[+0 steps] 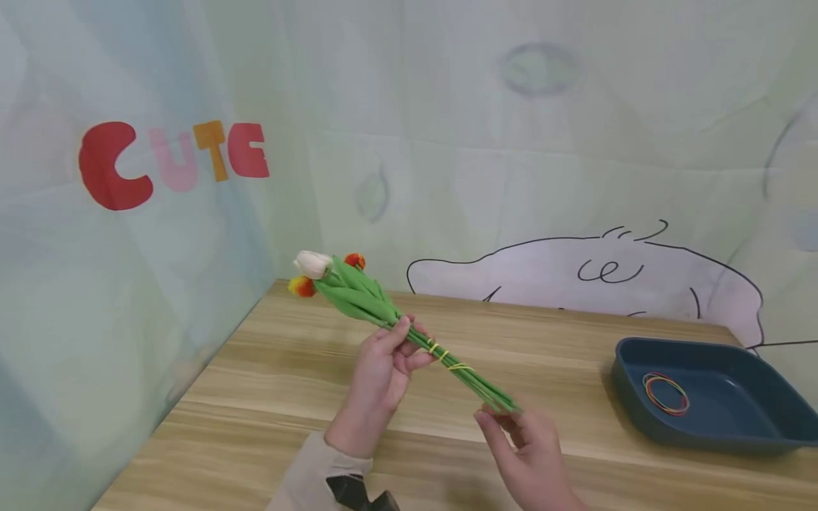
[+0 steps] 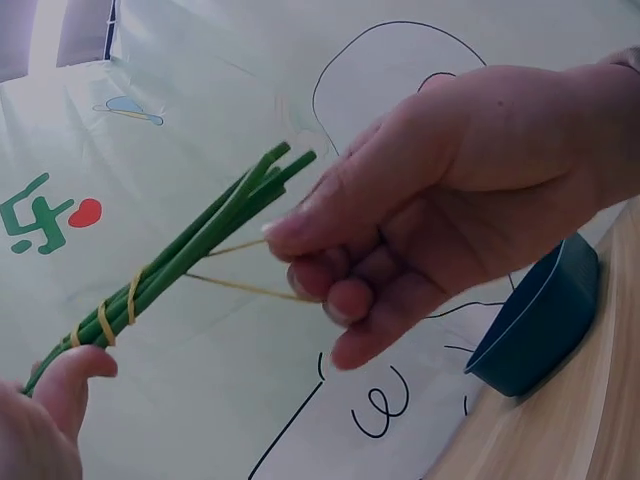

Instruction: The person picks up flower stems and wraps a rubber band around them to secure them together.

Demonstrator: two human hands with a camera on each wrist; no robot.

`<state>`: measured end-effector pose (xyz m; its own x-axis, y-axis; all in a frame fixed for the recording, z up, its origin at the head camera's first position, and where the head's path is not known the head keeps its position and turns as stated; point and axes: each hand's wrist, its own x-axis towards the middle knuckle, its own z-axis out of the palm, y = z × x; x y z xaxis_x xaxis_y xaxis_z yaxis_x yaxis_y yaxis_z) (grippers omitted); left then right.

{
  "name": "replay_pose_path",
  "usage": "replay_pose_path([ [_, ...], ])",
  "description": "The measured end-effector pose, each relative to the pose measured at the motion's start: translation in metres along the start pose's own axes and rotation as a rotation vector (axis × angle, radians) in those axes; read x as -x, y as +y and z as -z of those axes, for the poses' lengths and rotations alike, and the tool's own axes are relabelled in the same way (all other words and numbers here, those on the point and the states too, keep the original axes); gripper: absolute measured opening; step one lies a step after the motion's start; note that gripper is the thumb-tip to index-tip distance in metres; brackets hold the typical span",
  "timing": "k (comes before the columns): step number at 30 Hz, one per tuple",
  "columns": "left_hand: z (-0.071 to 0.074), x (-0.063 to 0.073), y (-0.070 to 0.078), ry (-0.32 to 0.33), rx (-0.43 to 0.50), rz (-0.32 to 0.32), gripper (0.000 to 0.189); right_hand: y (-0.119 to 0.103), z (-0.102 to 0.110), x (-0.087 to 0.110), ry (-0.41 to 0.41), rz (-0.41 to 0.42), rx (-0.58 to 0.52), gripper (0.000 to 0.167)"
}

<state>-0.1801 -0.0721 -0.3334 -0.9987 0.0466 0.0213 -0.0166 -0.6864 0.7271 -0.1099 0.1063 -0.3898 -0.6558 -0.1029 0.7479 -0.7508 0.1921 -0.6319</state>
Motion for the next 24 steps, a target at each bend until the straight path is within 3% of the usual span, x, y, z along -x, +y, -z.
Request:
replay_pose_path([
  [2,0.0,0.0,-0.001,0.04,0.007,-0.025,0.021,-0.001,-0.01,0.002,0.064,-0.117,-0.066,0.02],
  [6,-0.003,0.001,-0.003,0.119,0.018,-0.093,0.02,-0.008,-0.023,0.001,0.142,-0.438,-0.11,0.005],
  [9,-0.004,0.002,-0.006,0.168,-0.023,-0.177,0.019,-0.014,-0.028,-0.003,0.146,-0.665,-0.157,0.018],
  [12,-0.004,0.004,-0.01,0.167,-0.137,-0.302,0.015,-0.018,-0.03,-0.008,0.145,-0.834,-0.2,0.029],
  [16,-0.002,0.007,-0.016,0.089,-0.363,-0.531,0.019,-0.019,-0.029,-0.012,0.129,-0.937,-0.223,0.033],
  [20,0.001,0.008,-0.021,-0.021,-0.551,-0.763,0.016,-0.015,-0.023,-0.016,0.107,-0.947,-0.229,0.028],
  [24,0.003,0.006,-0.023,-0.118,-0.614,-0.874,0.008,-0.011,-0.012,-0.021,0.025,-0.878,-0.109,0.021],
])
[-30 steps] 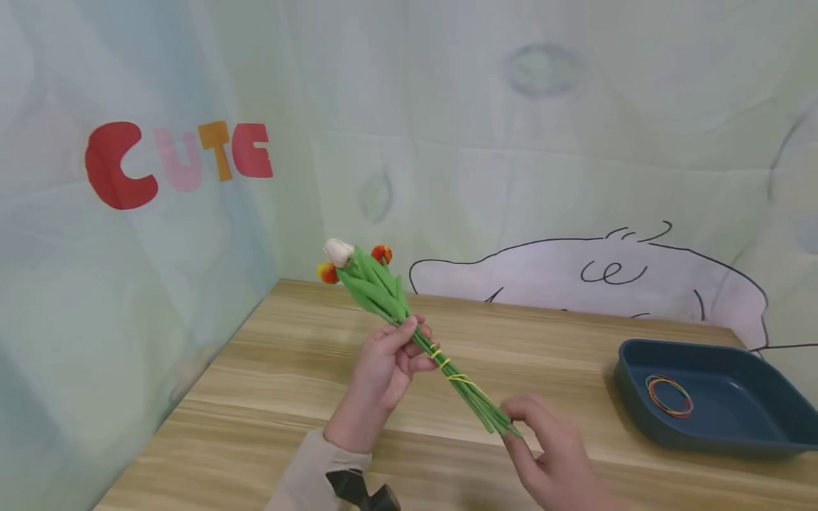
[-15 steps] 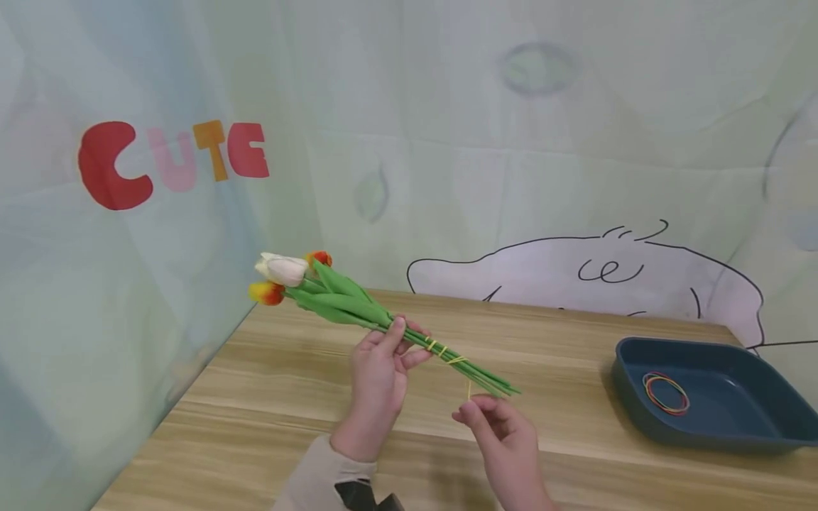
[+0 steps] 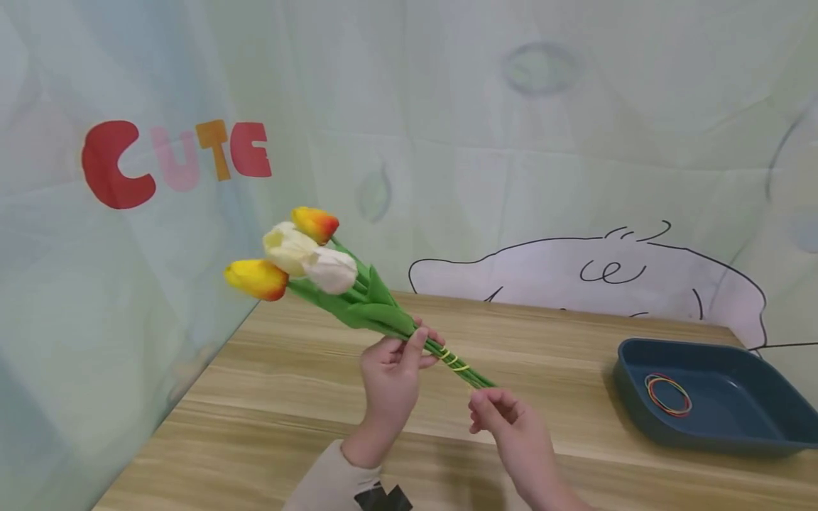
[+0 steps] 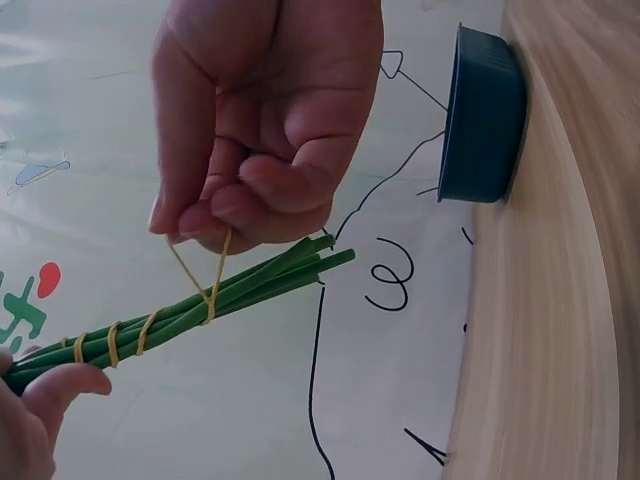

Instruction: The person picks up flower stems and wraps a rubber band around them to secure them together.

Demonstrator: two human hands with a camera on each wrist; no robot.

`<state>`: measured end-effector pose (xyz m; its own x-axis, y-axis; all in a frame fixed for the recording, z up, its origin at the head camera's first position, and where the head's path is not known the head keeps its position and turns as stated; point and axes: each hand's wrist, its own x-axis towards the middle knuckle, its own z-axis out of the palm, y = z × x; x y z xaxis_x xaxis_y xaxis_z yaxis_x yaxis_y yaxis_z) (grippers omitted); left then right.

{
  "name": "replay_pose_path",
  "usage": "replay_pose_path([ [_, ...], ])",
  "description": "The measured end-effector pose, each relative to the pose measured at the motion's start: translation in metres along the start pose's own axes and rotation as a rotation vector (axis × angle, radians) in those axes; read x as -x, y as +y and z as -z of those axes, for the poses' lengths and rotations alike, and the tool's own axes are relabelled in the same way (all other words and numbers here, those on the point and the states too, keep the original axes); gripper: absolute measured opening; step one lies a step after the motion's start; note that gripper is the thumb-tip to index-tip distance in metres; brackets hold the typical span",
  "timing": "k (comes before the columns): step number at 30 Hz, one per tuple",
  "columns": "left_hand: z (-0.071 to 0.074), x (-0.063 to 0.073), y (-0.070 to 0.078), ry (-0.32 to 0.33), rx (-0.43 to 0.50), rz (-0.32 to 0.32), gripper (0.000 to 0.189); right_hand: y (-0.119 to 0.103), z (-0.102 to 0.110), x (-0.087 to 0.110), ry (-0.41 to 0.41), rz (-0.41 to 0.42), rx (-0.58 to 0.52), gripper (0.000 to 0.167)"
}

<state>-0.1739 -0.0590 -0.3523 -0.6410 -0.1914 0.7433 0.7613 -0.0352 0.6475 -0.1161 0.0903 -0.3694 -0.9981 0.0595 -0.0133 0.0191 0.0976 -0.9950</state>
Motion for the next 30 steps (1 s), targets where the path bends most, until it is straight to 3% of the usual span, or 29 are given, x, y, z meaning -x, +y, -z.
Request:
replay_pose_path([
  [3,0.001,0.0,-0.001,-0.054,0.008,-0.018,0.007,-0.004,0.011,-0.003,-0.039,0.089,0.187,0.014],
  [6,0.002,-0.002,0.001,-0.098,0.018,0.036,0.009,-0.007,0.024,-0.004,-0.098,0.247,0.378,0.008],
  [10,0.005,-0.008,0.006,-0.165,0.035,0.221,0.013,-0.007,0.04,-0.009,-0.219,0.661,0.553,0.006],
  [13,0.008,-0.013,0.009,-0.227,0.058,0.376,0.016,-0.005,0.051,-0.015,-0.325,0.971,0.578,0.008],
  [15,0.009,-0.016,0.009,-0.258,0.095,0.471,0.017,-0.005,0.056,-0.016,-0.374,1.077,0.586,0.015],
  [18,0.012,-0.017,0.006,-0.283,0.174,0.592,0.021,-0.003,0.061,-0.015,-0.412,1.14,0.577,0.019],
  [21,0.014,-0.018,0.002,-0.279,0.278,0.681,0.022,-0.002,0.063,-0.009,-0.419,1.146,0.559,0.017],
  [26,0.014,-0.018,-0.003,-0.261,0.425,0.755,0.013,0.0,0.061,-0.001,-0.412,1.156,0.506,0.013],
  [30,0.015,-0.018,-0.003,-0.256,0.479,0.797,0.019,0.003,0.062,0.007,-0.391,1.066,0.481,0.008],
])
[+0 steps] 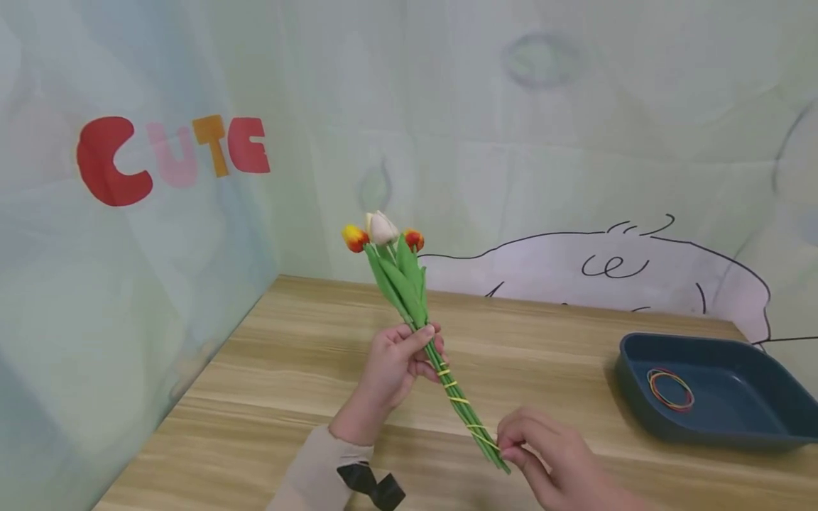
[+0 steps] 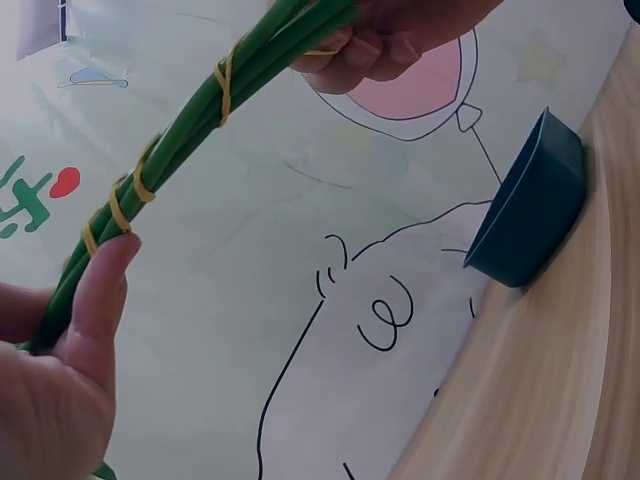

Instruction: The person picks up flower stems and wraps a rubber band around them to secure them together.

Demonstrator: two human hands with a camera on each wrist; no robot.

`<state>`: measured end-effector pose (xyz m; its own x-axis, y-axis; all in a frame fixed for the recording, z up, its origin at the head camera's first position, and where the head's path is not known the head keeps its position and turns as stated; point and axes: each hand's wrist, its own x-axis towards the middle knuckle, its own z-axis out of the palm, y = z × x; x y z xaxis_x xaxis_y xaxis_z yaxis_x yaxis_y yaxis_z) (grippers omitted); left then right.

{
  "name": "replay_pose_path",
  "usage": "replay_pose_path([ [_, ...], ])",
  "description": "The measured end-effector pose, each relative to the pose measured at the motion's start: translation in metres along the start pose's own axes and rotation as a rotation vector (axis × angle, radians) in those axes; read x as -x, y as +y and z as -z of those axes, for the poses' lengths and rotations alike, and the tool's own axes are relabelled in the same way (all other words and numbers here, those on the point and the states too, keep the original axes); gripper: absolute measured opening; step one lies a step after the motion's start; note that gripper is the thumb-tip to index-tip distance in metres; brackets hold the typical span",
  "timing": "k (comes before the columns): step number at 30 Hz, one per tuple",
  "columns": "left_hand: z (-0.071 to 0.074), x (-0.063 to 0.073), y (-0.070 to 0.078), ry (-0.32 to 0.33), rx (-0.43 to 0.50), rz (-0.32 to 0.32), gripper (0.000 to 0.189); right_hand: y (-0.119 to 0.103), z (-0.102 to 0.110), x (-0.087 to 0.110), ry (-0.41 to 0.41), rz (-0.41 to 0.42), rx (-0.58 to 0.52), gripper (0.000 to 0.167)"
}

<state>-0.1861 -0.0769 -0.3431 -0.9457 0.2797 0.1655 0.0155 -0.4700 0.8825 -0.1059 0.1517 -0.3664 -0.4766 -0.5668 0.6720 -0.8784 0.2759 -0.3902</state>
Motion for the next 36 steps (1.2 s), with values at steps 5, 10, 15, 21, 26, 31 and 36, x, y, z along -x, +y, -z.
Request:
replay_pose_path([
  [5,0.0,0.0,-0.002,0.02,0.069,0.053,0.023,-0.009,-0.002,0.005,0.067,-0.104,-0.015,0.012],
  [10,-0.001,0.0,-0.005,0.052,0.129,0.095,0.023,-0.02,-0.007,0.008,0.154,-0.216,-0.058,0.034],
  [15,-0.003,-0.001,-0.007,0.075,0.158,0.124,0.024,-0.027,-0.013,0.009,0.258,-0.294,-0.159,0.037],
  [21,-0.007,-0.001,-0.007,0.098,0.198,0.16,0.028,-0.028,-0.02,0.013,0.344,-0.315,-0.266,0.035],
  [26,-0.008,-0.001,-0.008,0.106,0.222,0.18,0.029,-0.028,-0.022,0.012,0.389,-0.3,-0.386,0.033],
  [31,-0.009,-0.002,-0.01,0.137,0.247,0.187,0.03,-0.035,-0.02,0.01,0.437,-0.442,-0.357,0.026],
  [36,-0.01,-0.003,-0.013,0.184,0.271,0.192,0.03,-0.036,-0.02,0.01,0.456,-0.421,-0.365,0.026],
])
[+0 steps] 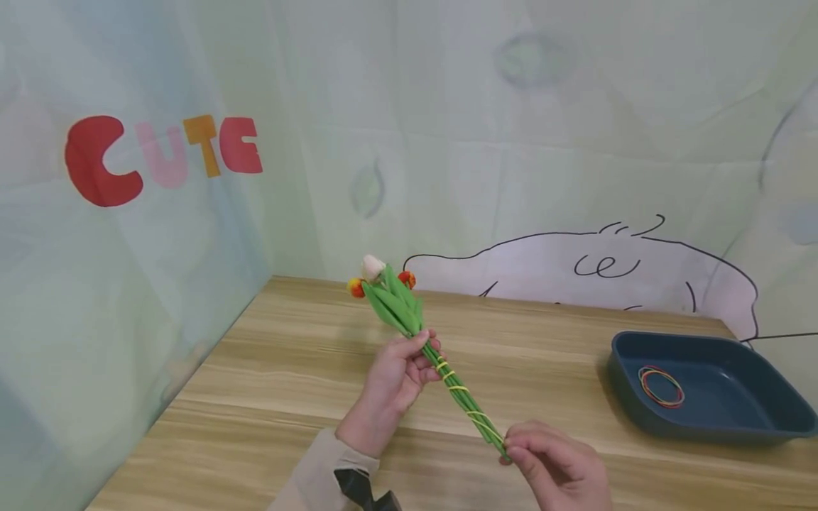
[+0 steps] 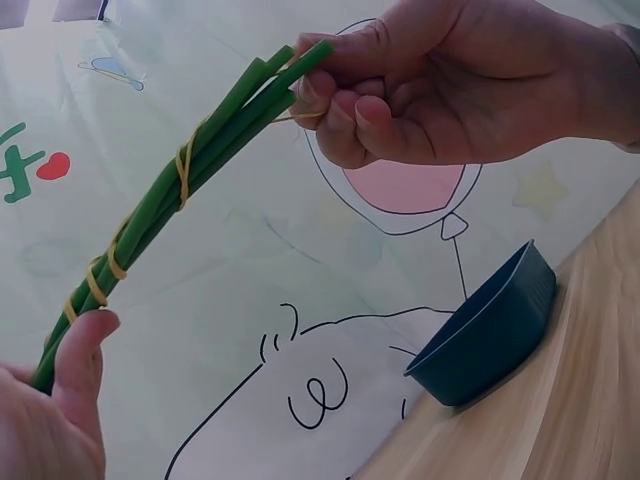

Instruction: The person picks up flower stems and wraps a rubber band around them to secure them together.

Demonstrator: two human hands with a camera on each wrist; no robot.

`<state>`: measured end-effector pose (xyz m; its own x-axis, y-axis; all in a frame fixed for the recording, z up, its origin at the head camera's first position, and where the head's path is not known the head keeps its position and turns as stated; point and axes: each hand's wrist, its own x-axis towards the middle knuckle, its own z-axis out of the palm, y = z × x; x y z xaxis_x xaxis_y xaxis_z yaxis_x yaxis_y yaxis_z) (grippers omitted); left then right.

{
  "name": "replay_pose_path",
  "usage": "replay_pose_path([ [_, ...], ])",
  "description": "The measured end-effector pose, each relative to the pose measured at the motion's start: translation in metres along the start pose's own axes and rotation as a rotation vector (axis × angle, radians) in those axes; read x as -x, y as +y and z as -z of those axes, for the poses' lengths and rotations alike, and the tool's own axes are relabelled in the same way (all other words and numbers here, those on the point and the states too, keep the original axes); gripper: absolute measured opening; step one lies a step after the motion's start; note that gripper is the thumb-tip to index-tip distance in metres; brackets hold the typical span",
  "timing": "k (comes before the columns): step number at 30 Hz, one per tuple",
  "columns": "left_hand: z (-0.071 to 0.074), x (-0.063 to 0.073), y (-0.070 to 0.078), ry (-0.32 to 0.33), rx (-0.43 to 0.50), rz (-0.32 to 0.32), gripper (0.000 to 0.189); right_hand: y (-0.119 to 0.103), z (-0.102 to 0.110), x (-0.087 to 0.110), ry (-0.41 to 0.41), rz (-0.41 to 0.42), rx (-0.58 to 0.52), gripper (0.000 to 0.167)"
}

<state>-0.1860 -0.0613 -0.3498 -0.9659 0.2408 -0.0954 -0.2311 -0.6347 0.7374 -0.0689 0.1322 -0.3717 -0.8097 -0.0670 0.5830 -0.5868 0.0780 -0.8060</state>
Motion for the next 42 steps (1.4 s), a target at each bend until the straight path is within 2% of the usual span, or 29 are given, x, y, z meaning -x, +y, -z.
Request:
replay_pose_path([
  [7,-0.002,0.0,-0.003,0.054,-0.016,-0.016,0.027,-0.001,0.002,0.0,-0.042,0.05,0.022,0.03],
  [12,-0.002,0.0,-0.003,0.06,0.003,-0.013,0.028,0.0,0.004,-0.001,-0.071,0.074,0.001,0.034],
  [16,-0.001,0.0,-0.002,0.048,0.021,-0.01,0.028,0.0,0.006,-0.002,-0.089,0.015,0.001,0.032],
  [18,-0.001,0.001,-0.002,0.037,0.027,-0.009,0.028,-0.002,0.006,-0.002,-0.072,-0.035,0.009,0.028],
  [22,-0.002,0.001,-0.002,0.025,0.022,-0.013,0.028,-0.006,0.0,0.0,0.048,-0.191,0.082,0.019],
  [24,-0.002,0.002,-0.002,0.02,0.018,-0.02,0.026,-0.005,-0.004,0.001,0.123,-0.24,0.092,0.017],
  [26,-0.002,0.003,-0.003,0.003,0.012,-0.029,0.025,-0.005,-0.006,0.001,0.163,-0.273,0.107,0.015],
  [29,-0.003,0.004,-0.004,-0.038,0.002,-0.034,0.026,-0.002,-0.007,-0.001,0.191,-0.291,0.072,0.012],
  [33,-0.004,0.007,-0.004,-0.079,-0.019,-0.038,0.029,0.001,-0.008,-0.004,0.19,-0.27,0.036,0.011],
  [42,-0.006,0.011,0.001,-0.127,-0.141,-0.085,0.025,-0.004,-0.009,-0.013,0.09,-0.251,0.168,0.012],
])
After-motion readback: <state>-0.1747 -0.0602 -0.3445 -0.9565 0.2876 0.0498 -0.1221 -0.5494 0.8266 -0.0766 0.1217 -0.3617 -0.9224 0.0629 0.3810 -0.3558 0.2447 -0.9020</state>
